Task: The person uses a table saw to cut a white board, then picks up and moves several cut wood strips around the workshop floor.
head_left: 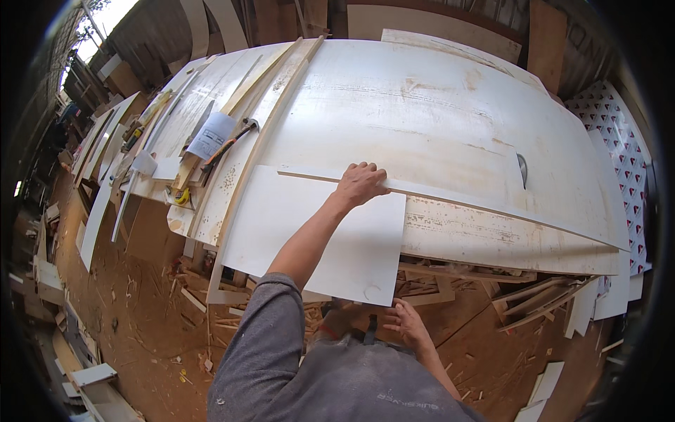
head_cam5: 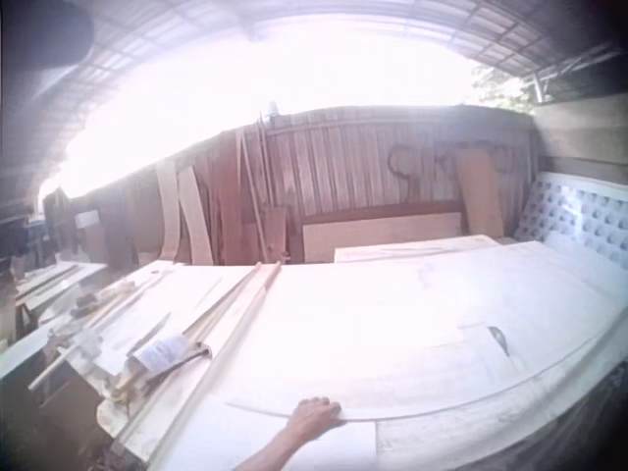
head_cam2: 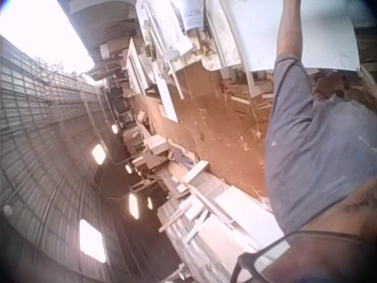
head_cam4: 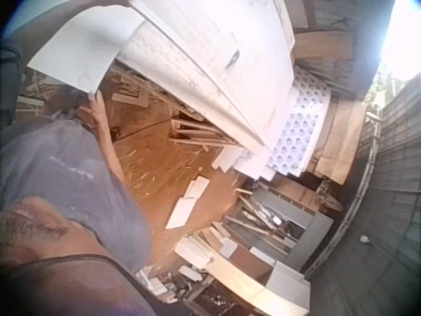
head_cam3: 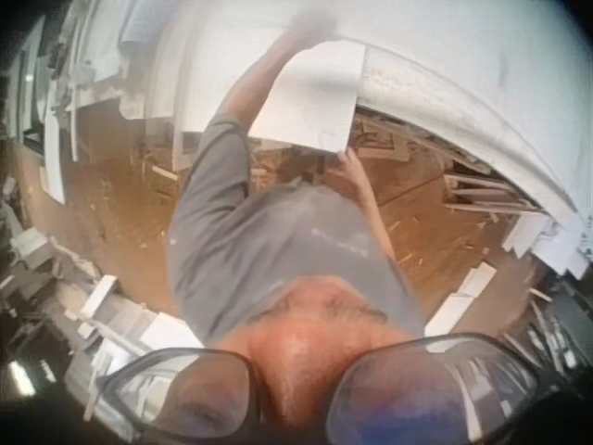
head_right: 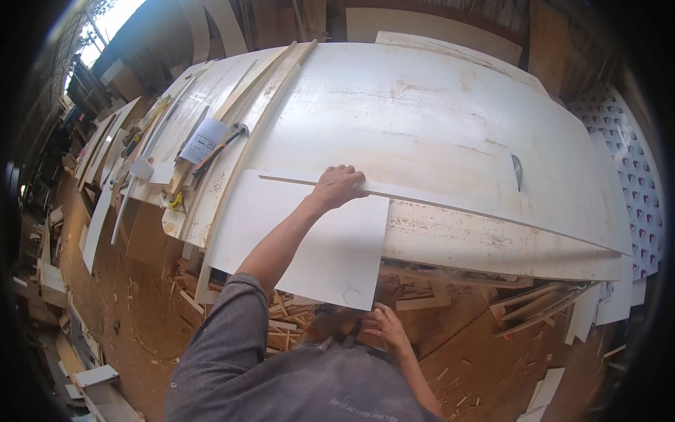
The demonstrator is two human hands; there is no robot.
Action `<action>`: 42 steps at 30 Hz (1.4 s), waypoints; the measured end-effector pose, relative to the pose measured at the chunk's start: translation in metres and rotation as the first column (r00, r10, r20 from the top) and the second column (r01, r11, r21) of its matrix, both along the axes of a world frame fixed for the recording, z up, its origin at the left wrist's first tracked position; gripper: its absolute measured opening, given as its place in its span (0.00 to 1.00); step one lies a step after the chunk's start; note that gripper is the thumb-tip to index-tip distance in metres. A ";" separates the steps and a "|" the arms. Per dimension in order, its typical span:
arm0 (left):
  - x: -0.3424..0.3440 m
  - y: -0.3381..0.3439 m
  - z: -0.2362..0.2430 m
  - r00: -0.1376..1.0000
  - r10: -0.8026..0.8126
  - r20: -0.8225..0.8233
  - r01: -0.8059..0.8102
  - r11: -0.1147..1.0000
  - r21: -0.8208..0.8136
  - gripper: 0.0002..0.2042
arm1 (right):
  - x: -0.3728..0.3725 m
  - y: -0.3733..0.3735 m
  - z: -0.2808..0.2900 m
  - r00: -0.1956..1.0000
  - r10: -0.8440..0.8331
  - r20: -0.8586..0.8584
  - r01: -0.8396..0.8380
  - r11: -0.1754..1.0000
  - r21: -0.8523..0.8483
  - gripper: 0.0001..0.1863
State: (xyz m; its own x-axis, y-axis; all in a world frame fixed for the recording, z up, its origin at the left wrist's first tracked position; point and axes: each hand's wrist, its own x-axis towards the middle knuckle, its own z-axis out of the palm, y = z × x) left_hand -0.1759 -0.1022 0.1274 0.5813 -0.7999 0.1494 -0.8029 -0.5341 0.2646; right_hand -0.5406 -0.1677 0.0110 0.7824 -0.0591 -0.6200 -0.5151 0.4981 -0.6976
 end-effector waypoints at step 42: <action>0.187 0.114 -0.124 0.998 0.052 -0.029 -0.057 0.966 -0.251 0.03 | 0.095 0.147 -0.024 0.889 -0.416 -0.191 0.451 0.724 0.522 0.23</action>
State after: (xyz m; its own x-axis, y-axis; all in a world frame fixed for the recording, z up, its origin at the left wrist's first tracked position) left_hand 0.0113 0.0115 0.0030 0.6283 -0.7050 0.3289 -0.7670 -0.4907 0.4135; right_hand -0.4457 -0.0209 -0.0133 0.7182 -0.0274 -0.6953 -0.1777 0.9589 -0.2213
